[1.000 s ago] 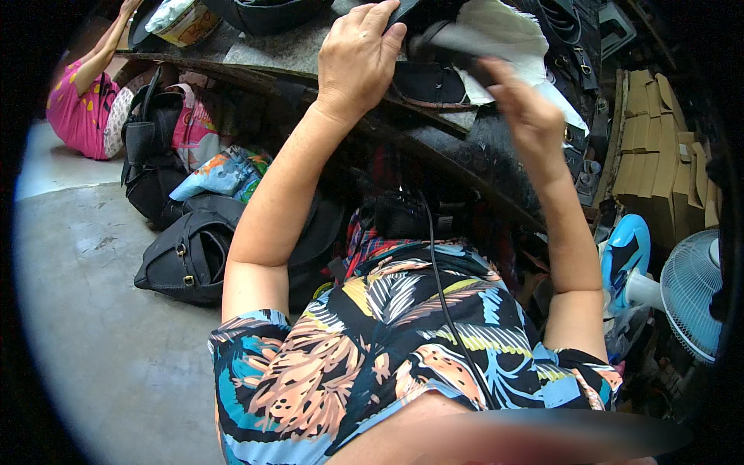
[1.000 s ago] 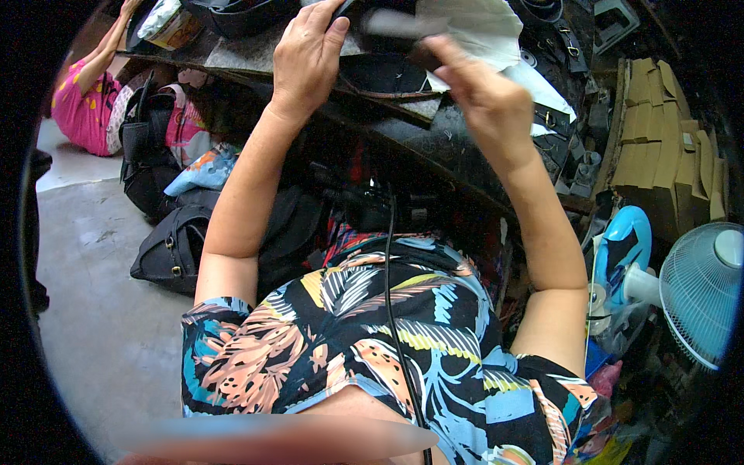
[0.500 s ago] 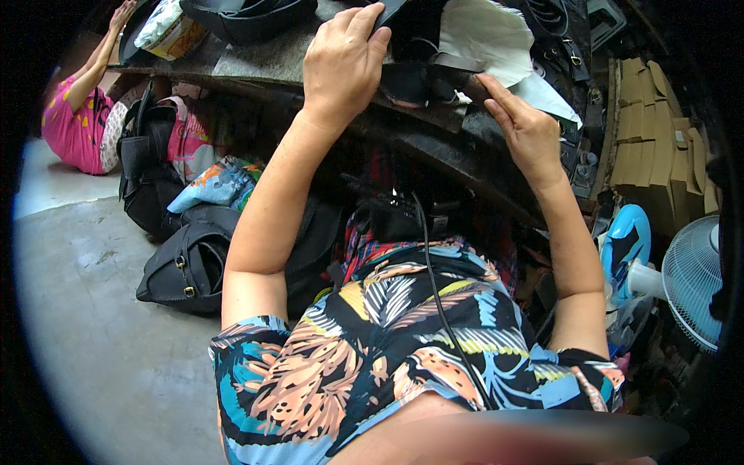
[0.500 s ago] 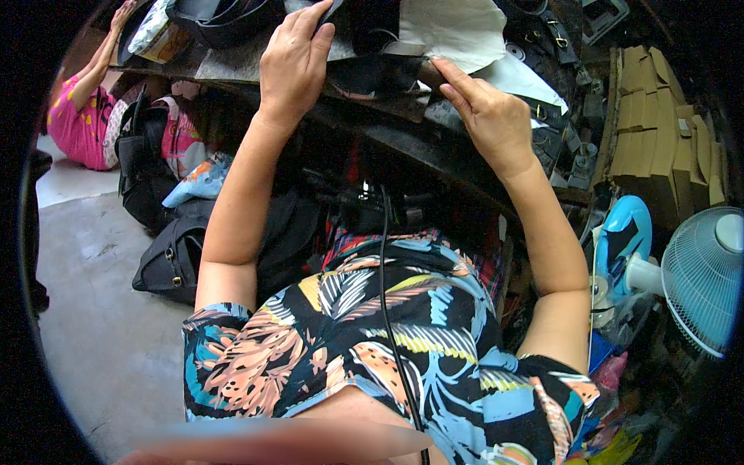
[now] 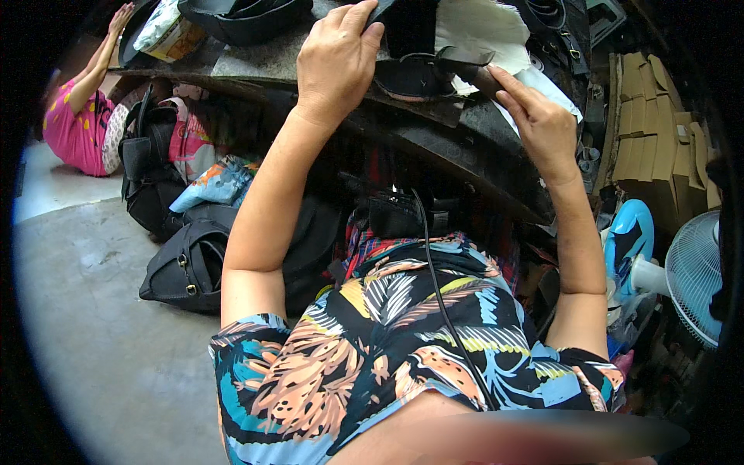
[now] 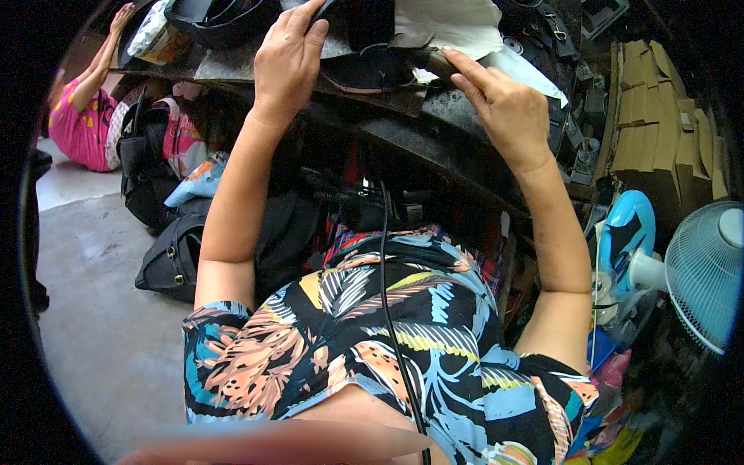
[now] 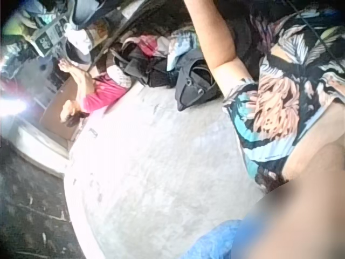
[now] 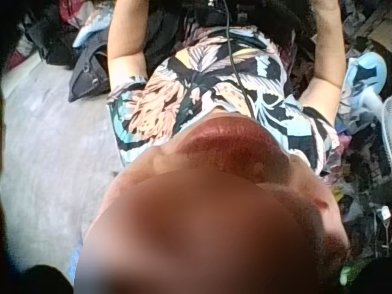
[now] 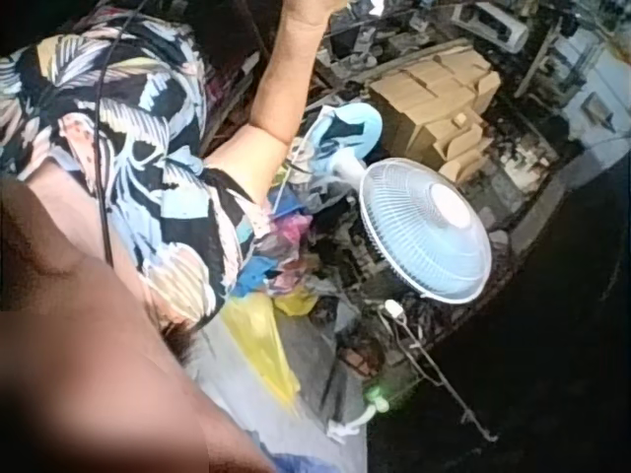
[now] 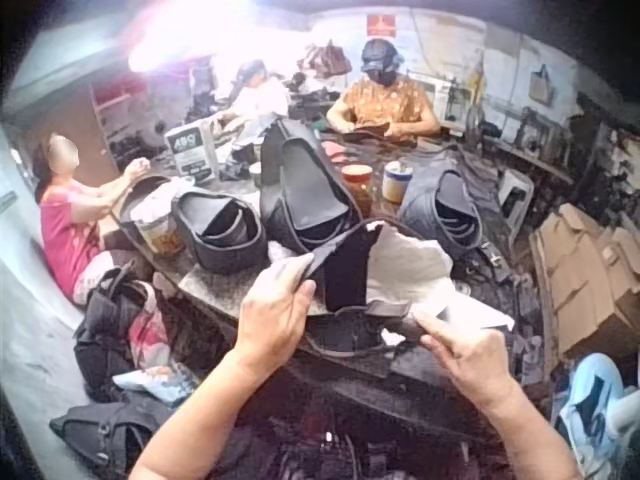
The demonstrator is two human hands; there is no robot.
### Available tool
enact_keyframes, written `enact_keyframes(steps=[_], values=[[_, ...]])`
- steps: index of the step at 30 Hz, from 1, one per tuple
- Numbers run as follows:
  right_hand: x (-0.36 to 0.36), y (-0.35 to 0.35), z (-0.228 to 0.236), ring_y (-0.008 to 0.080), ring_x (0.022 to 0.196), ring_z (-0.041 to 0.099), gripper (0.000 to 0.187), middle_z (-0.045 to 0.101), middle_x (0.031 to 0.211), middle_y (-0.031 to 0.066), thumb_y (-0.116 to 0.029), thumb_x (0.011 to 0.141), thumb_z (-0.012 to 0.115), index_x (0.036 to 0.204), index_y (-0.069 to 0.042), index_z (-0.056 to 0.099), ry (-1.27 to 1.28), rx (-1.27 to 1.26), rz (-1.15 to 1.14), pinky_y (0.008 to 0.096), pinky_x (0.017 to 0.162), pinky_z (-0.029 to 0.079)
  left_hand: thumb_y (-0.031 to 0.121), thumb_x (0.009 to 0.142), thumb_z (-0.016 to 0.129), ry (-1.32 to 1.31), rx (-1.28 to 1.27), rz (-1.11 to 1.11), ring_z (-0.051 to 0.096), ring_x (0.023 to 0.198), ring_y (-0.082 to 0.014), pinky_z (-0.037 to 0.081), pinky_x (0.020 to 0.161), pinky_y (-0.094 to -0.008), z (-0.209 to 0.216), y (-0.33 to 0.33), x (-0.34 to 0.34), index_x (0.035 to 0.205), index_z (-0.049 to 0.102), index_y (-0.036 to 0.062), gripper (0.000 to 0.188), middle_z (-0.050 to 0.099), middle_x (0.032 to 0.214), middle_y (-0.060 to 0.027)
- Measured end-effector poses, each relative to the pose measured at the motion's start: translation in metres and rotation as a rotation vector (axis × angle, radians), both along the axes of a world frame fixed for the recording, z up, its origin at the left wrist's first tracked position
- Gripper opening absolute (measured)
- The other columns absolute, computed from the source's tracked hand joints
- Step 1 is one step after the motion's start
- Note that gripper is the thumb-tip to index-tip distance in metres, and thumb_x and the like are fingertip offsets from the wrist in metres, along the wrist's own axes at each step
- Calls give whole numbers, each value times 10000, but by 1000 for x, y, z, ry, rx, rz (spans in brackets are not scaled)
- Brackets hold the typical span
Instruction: The person assembles black handbags at a workbench. They pick up bag bodies, attach straps with metal buckles, and place finished bags on the table. The person handles multiple bags one at a time, turning them over and aligning straps before fastening.
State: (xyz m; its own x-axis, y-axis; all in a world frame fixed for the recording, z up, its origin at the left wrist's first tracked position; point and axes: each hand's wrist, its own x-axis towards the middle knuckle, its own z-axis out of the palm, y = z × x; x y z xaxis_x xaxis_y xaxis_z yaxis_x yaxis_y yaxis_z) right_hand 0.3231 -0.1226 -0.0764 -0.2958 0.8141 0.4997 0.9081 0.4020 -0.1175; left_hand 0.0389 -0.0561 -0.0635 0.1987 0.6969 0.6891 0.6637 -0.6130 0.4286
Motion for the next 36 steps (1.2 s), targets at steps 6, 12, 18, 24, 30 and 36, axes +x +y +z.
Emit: enact_keyframes(steps=[6,12,18,24,30,36], values=[[-6,-5,7,119,705,648,340,730,1052,73,-222,999,610,1326,-139,645,614,23,216,263,594,515,129,955,561,5,23,-3,598,1044,-414,475,924,-446,0,-2,-1,1256,585,14,323,631,1116,-231],[-19,1,5,285,691,684,352,721,865,86,-356,952,631,1300,-313,655,89,-42,67,382,593,537,129,945,573,17,-1,-8,598,1049,-417,473,935,-452,2,-1,-2,1269,572,3,347,628,1132,-231],[-25,-2,20,186,671,697,361,761,979,89,-179,948,665,1305,-127,663,659,72,274,323,595,546,123,927,598,42,11,25,592,1089,-427,462,978,-468,-6,-2,-4,1305,548,15,397,629,1132,-242],[-19,1,-14,316,853,713,341,724,1038,138,-307,968,627,1309,-323,641,246,-273,-3,364,689,566,165,864,646,386,448,-143,571,1217,-289,435,1059,-433,-9,-13,16,1365,537,109,516,549,1356,-134],[27,-49,-14,280,799,708,324,728,1078,128,-223,939,676,1257,-157,686,649,-319,-57,334,738,541,118,708,706,681,100,-106,669,805,-258,523,719,-373,-20,-27,24,1327,571,85,635,671,1103,-92],[51,-90,-18,240,774,654,370,675,862,77,-138,776,804,1143,-137,748,295,-93,-32,323,699,520,140,755,707,760,225,-106,655,691,-228,507,638,-357,-1,-15,35,1003,711,151,248,669,718,11]])
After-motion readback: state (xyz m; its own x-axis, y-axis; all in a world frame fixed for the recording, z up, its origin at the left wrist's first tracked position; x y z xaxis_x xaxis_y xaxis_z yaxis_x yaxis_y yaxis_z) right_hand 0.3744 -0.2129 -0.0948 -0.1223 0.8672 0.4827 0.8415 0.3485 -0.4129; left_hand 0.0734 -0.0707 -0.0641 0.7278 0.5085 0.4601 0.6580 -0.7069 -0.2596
